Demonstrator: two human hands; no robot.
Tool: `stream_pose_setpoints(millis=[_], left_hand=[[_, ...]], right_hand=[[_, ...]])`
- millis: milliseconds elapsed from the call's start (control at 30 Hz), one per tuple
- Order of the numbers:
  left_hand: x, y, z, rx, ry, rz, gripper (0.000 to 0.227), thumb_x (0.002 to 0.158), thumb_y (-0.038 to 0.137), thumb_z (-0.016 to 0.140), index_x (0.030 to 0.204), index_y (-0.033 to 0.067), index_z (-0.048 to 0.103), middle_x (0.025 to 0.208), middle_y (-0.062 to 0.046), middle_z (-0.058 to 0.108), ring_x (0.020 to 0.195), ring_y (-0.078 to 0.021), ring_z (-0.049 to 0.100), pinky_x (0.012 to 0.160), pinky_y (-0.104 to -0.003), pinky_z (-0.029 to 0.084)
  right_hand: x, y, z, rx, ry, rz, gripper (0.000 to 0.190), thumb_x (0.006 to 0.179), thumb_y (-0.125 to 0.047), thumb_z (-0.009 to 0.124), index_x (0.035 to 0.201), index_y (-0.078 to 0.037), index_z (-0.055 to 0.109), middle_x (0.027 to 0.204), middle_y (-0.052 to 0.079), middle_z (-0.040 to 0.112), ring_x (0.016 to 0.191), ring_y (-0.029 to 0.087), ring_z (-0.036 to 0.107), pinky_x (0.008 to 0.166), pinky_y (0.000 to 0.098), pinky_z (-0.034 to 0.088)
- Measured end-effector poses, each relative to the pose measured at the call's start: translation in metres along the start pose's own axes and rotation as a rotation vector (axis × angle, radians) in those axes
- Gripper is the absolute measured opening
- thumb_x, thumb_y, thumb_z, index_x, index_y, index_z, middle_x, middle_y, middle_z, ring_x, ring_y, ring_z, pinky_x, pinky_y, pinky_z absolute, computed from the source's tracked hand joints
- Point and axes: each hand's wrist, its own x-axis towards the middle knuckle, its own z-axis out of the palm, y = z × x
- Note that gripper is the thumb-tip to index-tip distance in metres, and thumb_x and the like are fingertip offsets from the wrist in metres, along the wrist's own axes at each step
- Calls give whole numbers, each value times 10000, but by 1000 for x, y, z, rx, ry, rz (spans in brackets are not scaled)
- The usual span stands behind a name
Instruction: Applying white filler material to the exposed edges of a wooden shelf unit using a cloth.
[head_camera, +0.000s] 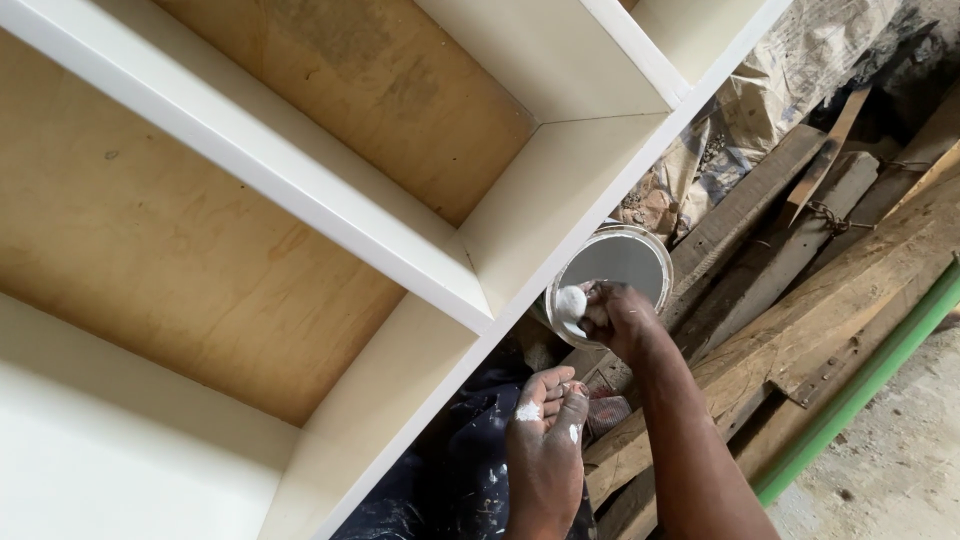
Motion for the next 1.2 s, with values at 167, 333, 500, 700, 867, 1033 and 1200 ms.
stream_pose_setpoints(millis=[167, 333, 500, 700, 867, 1033, 1200], left_hand=[[1, 3, 0, -7, -10, -3, 396, 898, 273, 594, 1244, 138, 733, 1184, -62, 762, 1090, -151, 716, 977, -276, 586], [2, 2, 3, -11, -9, -55, 410, 879, 254, 601, 1247, 141, 743, 1174, -67, 770, 1076, -147, 725, 958, -270, 597], [3, 3, 5, -17, -12, -40, 419, 878, 268, 608, 1253, 131, 738, 1161, -52, 780, 1055, -146, 732, 943, -266, 602], [6, 4, 6, -1, -5, -49, 416, 876, 277, 605, 1246, 144, 742, 1160, -26, 781, 1045, -127, 730, 943, -254, 601], [10, 1, 6, -9, 4, -25, 397, 870, 260, 615, 1224, 141, 751, 1127, -34, 780, 1015, -129, 725, 926, -254, 597], [10, 3, 5, -50, 3, -24, 389, 881, 238, 604, 1227, 136, 749, 1144, -48, 779, 1022, -140, 732, 927, -259, 605], [8, 7, 4, 9, -3, -20, 402, 885, 268, 586, 1237, 151, 740, 1148, -32, 785, 1026, -137, 737, 923, -267, 609]], right_hand=[[7, 1, -2, -94, -46, -205, 136, 885, -134, 480, 859, -84, 604, 759, 79, 582, 664, 192, 496, 562, 310, 417], [-25, -4, 14, -335, 179, -634, 150, 928, -150, 648, 1032, -108, 747, 1157, 77, 771, 1158, 235, 687, 1041, 499, 502], [35, 1, 14, -534, 315, -709, 254, 825, -87, 533, 833, 63, 738, 749, 189, 728, 653, 278, 622, 575, 412, 460], [120, 22, 10, -2068, 704, -1005, 97, 907, -182, 747, 816, -214, 749, 624, -98, 664, 511, 64, 601, 416, 220, 430], [62, 3, 13, -1204, 407, -737, 142, 904, -67, 655, 776, -111, 695, 661, 17, 684, 497, 87, 530, 425, 225, 397], [-5, -21, 3, -310, 88, -179, 243, 1058, -177, 586, 1206, -134, 774, 856, 30, 672, 664, 94, 467, 549, 219, 397], [-15, -5, -14, -32, -170, -172, 386, 793, -35, 505, 1107, -83, 726, 930, 112, 660, 817, 219, 543, 702, 330, 416]])
